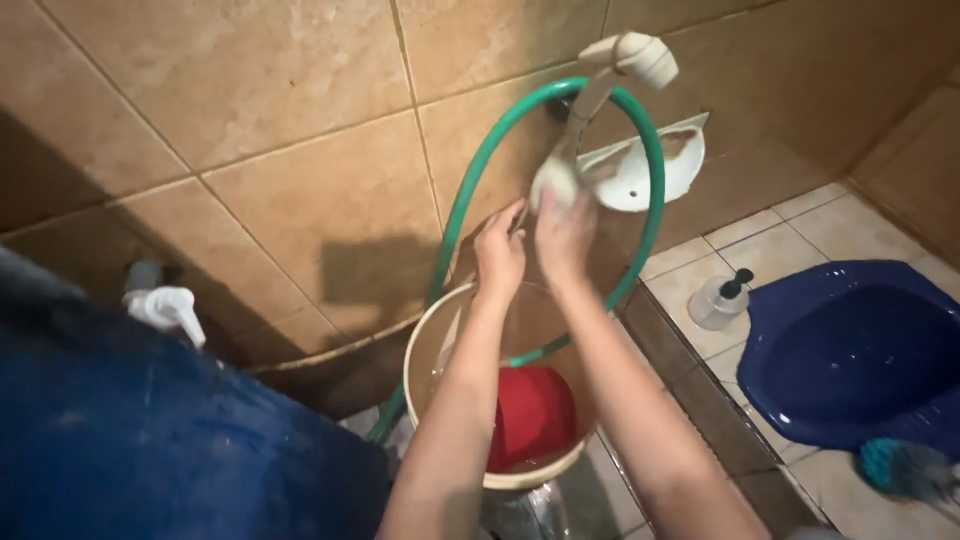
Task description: Cleaning a squat toilet and the surrounding bathroom area using a brush, soap, and water.
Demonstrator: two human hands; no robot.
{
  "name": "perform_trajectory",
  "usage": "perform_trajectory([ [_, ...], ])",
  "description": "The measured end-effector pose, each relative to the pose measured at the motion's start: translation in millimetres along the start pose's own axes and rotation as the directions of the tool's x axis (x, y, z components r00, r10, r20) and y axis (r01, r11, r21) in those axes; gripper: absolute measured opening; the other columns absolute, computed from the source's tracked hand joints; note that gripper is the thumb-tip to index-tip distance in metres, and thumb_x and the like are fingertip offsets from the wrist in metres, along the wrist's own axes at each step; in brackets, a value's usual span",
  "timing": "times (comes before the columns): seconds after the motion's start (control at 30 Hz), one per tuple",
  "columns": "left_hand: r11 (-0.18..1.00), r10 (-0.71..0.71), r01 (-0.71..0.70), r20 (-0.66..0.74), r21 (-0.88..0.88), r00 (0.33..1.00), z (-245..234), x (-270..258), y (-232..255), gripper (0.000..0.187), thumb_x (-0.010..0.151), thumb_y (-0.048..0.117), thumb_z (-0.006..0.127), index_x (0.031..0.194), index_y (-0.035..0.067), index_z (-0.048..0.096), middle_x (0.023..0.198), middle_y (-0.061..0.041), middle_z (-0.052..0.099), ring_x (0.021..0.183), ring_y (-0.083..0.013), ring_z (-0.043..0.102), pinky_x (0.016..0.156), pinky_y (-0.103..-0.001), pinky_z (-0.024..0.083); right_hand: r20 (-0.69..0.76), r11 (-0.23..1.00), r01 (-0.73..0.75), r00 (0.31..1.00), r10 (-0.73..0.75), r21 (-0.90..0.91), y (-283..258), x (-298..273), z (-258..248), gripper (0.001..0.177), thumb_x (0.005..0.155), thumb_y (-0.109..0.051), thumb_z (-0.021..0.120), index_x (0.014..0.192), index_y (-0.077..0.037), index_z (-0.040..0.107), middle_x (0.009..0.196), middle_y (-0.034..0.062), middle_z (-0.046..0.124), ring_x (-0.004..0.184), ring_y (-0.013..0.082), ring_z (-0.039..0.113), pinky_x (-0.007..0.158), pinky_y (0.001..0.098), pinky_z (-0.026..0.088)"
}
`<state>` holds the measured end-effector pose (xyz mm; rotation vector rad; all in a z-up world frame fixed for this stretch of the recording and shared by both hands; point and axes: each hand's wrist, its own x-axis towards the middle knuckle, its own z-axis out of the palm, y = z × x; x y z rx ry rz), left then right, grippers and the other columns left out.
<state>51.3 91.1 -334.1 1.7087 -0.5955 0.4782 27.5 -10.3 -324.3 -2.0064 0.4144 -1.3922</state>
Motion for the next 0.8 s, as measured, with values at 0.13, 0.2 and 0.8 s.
perform_trajectory([
  [0.13,0.999,-0.037,0.038,-0.044,0.007,0.998,-14.4,4.2,5.5,0.032,0.082,-0.007,0.069,0.111,0.003,0.076,0.101,-0.019,0.075,0.094,-0.0330,0.075,0.086,-0.038,0.058,0.324,1.000,0.021,0.946,-0.023,0.010,61.4,-75.1,17.1,0.044,0.094,-0.019,0.064,0.132,0.001,0.057,0.110,0.0294,0.066,0.102,0.0492,0.063,0.086,0.0549,0.050],
  [0.2,0.996,-0.094,0.094,-0.070,-0.007,0.993,-15.8,10.5,-0.2,0.025,0.081,-0.005,0.071,0.103,0.004,0.078,0.092,-0.019,0.076,0.086,-0.0301,0.077,0.080,-0.036,0.060,0.046,0.996,-0.076,0.996,0.078,-0.045,64.1,-76.0,23.8,0.042,0.093,-0.024,0.070,0.125,0.000,0.055,0.109,0.0264,0.067,0.101,0.0444,0.067,0.088,0.0518,0.053],
  [0.8,0.845,-0.417,0.335,0.121,0.417,0.901,-43.7,-3.8,-55.8,0.019,0.082,0.005,0.072,0.097,0.011,0.082,0.091,-0.025,0.071,0.092,-0.0411,0.071,0.080,-0.047,0.056,-0.070,0.982,0.180,0.981,-0.183,-0.056,-32.8,14.9,-6.3,0.054,0.084,-0.009,0.082,0.131,-0.008,0.056,0.118,0.0190,0.060,0.106,0.0402,0.061,0.092,0.0502,0.048],
])
